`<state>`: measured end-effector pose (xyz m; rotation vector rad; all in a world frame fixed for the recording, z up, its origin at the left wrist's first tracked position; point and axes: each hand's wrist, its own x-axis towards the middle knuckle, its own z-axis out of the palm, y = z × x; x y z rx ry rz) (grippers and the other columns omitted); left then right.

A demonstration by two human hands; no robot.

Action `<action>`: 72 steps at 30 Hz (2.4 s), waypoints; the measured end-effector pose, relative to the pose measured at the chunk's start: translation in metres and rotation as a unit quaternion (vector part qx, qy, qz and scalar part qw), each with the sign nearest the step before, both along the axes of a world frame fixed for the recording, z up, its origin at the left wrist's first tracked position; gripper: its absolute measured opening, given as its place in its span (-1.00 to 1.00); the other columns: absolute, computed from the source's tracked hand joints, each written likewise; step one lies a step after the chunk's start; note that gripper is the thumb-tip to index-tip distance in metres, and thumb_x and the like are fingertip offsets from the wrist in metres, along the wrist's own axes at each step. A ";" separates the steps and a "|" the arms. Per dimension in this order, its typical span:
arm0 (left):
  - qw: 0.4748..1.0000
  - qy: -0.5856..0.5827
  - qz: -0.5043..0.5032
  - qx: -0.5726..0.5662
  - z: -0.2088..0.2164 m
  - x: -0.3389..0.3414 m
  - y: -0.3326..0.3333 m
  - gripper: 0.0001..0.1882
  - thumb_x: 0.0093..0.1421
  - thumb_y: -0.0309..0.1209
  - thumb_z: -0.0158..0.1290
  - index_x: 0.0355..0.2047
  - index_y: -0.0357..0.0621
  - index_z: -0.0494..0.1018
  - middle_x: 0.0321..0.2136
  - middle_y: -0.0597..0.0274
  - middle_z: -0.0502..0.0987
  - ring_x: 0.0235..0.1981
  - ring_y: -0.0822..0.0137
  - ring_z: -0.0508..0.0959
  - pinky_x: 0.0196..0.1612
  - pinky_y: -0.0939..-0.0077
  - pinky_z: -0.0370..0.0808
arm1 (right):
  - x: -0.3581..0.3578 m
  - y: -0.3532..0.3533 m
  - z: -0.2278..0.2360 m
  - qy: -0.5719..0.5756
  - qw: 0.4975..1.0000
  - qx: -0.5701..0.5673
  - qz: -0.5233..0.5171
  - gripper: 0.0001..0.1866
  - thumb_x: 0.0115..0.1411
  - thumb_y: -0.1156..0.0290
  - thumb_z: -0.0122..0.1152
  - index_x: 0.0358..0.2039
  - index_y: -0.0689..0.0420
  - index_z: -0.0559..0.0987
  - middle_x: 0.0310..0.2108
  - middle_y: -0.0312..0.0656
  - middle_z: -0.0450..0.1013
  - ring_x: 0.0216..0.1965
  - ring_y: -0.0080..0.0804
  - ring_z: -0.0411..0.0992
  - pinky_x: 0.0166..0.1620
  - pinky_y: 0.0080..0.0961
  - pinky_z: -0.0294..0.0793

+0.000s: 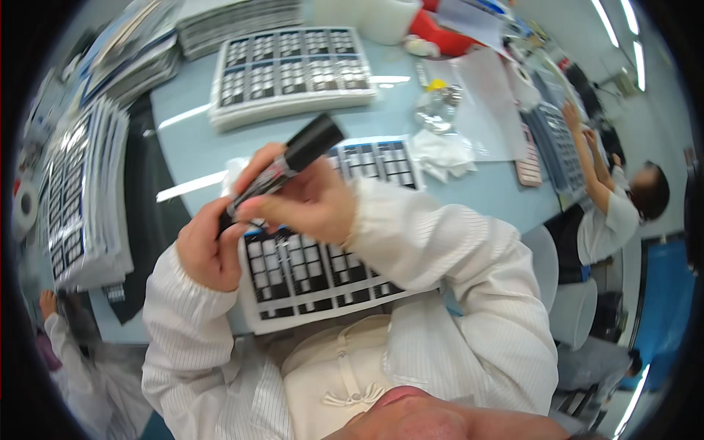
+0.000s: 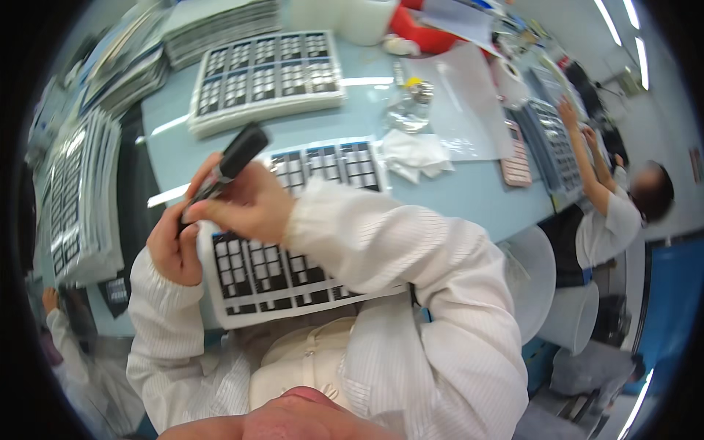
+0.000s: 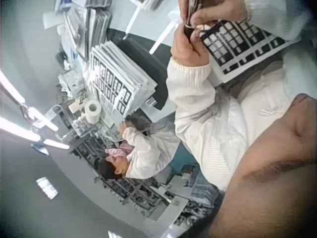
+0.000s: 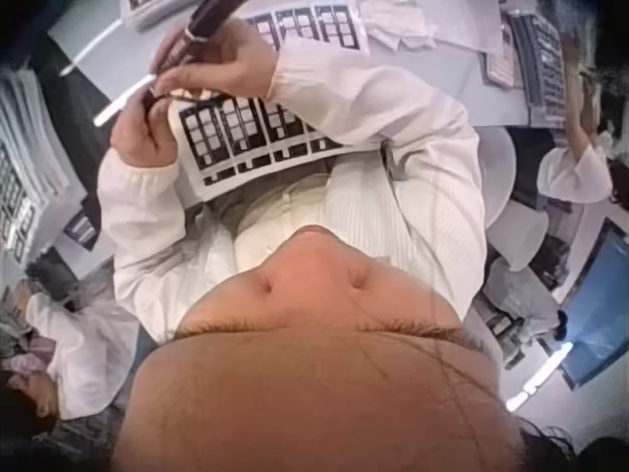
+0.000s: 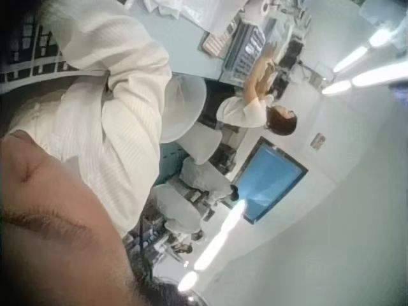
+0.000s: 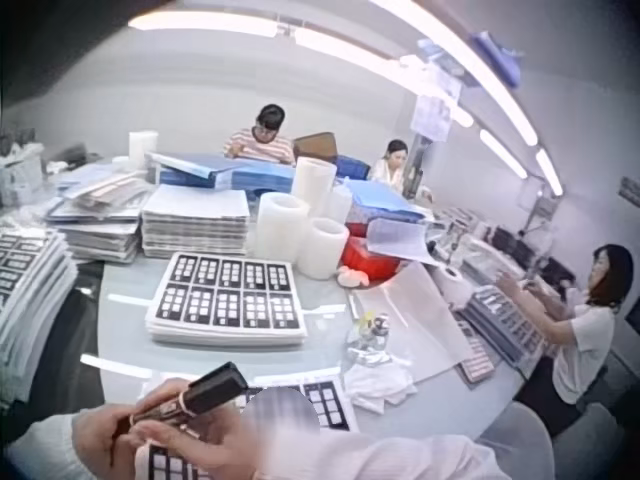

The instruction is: The recorder is marking specific points on sheets of stickers with a pen and wiping the sheets with a cloth at a workstation.

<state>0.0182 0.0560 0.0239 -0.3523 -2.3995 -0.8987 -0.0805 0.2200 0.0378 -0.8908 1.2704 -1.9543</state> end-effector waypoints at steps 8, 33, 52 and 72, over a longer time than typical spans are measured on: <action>0.991 -0.096 -0.011 0.092 -0.001 0.003 0.004 -0.67 0.31 -0.22 -0.24 -0.30 -0.29 0.31 -0.72 0.33 0.32 -0.73 0.54 0.29 -0.63 0.68 0.21 | -0.005 -0.005 0.007 0.007 0.998 -0.041 0.040 -0.82 0.08 0.58 0.20 -0.30 0.21 0.42 -0.42 -0.25 0.43 -0.35 -0.58 0.43 -0.26 -0.64 0.43; 0.959 -0.249 0.099 0.096 -0.033 -0.042 -0.054 -0.65 0.21 -0.33 -0.09 -0.66 -0.27 0.38 -0.70 0.27 0.35 -0.60 0.47 0.29 -0.48 0.57 0.20 | -0.356 0.421 0.038 0.020 0.665 0.254 -0.702 -0.58 0.13 0.00 0.15 -0.39 0.17 0.53 -0.57 -0.26 0.47 -0.71 -0.61 0.30 -0.65 -0.64 0.32; 0.932 -0.351 0.021 0.091 -0.014 -0.028 -0.052 -0.73 0.10 -0.34 -0.06 -0.68 -0.21 0.41 -0.70 0.11 0.37 -0.60 0.24 0.40 -0.47 0.42 0.31 | -0.302 0.329 0.080 0.261 0.695 0.203 -0.638 -0.60 0.05 0.37 0.26 -0.12 0.30 0.45 -0.45 -0.32 0.41 -0.55 -0.72 0.29 -0.52 -0.76 0.24; 0.948 -0.312 0.027 -0.050 0.010 -0.011 -0.033 -0.45 -0.24 -0.08 0.37 -0.48 -0.20 0.33 -0.57 0.20 0.35 -0.48 0.23 0.40 -0.41 0.44 0.37 | -0.072 -0.006 -0.003 0.523 0.808 0.187 0.197 -0.03 -0.37 0.29 0.48 0.14 0.13 0.25 0.15 -0.15 0.19 0.18 -0.08 0.05 0.20 -0.22 0.10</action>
